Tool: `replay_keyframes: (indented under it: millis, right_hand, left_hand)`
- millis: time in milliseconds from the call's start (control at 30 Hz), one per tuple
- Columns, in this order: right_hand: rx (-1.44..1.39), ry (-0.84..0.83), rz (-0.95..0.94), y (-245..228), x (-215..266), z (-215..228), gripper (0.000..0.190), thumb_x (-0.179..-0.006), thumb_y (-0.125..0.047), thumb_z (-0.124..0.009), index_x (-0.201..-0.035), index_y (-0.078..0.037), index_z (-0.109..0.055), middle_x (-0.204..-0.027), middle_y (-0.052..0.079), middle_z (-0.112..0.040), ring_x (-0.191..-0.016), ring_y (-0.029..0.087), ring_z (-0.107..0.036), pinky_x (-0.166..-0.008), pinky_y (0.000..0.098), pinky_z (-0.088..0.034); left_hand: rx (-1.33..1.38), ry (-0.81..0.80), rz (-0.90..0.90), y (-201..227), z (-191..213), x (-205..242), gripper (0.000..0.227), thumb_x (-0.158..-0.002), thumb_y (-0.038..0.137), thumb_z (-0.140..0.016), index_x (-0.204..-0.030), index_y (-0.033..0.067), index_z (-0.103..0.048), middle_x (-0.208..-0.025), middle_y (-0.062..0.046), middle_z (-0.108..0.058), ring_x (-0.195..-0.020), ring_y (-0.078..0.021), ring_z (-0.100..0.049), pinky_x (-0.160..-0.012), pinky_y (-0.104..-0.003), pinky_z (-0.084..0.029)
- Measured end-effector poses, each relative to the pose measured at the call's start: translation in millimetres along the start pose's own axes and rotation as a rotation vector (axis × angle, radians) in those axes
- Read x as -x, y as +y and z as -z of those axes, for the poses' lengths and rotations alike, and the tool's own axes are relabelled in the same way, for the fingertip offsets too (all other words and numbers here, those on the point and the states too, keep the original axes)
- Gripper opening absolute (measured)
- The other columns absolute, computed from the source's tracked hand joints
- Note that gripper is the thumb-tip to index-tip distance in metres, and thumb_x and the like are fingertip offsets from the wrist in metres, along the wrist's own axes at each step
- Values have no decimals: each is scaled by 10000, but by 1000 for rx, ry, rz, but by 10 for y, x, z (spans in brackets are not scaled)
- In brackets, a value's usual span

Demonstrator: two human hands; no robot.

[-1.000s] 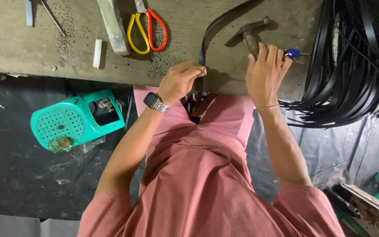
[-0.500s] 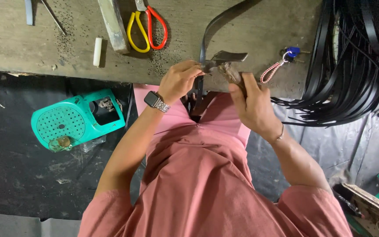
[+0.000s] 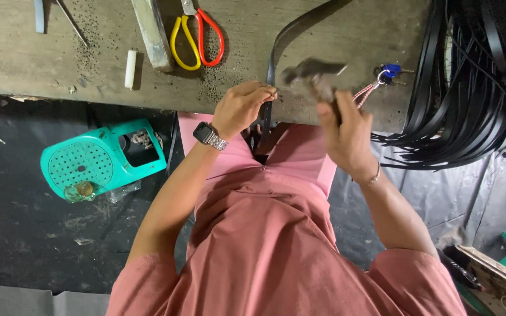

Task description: Punching holes into a thin leather strap using a manual hole punch and a hammer on a workshop bench.

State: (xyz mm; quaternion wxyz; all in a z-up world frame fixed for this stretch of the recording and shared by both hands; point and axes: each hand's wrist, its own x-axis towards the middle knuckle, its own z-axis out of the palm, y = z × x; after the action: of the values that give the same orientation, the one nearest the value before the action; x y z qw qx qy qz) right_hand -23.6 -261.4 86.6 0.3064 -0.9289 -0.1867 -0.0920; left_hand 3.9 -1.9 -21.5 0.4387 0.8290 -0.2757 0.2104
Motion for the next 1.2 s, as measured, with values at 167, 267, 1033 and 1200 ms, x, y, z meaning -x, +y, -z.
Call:
replay_keyframes:
  millis: [167, 267, 1033, 1200]
  right_hand:
    - [395, 187, -22, 132, -336, -150, 324, -1098, -338, -578, -1284, -75, -615, -761, 148, -645, -727, 413, -688, -665, 468, -513]
    - [580, 174, -20, 197, -406, -308, 354, -992, -158, -718, -1332, -141, -622, -1105, 98, -610, -994, 321, -591, -813, 452, -459]
    - [61, -92, 274, -83, -341, -799, 565, -944, -440, -750, -1391, -112, -640, -1415, 120, -540, -1368, 323, -425, -1049, 504, -293]
    - [44, -108, 271, -64, -265, -779, 548, -948, -491, -713, -1369, -142, -675, -1454, 141, -512, -1407, 364, -409, -1119, 532, -302]
  left_hand:
    - [-36, 5, -7, 152, 110, -90, 98, -968, -31, -632, -929, 16, -709, -785, -91, -679, -766, -266, -722, -714, -316, -605]
    - [-14, -57, 44, 175, 129, -89, 60, -977, -17, -659, -991, 11, -710, -849, -94, -711, -765, -227, -709, -680, -298, -612]
    - [596, 347, 518, 262, 323, -287, 242, -1058, 120, -587, -931, -52, -701, -781, -193, -738, -676, -263, -756, -629, -355, -646]
    - [464, 217, 464, 250, 314, -233, 163, -1024, 85, -646, -931, 13, -760, -732, -90, -754, -665, -175, -757, -645, -281, -614]
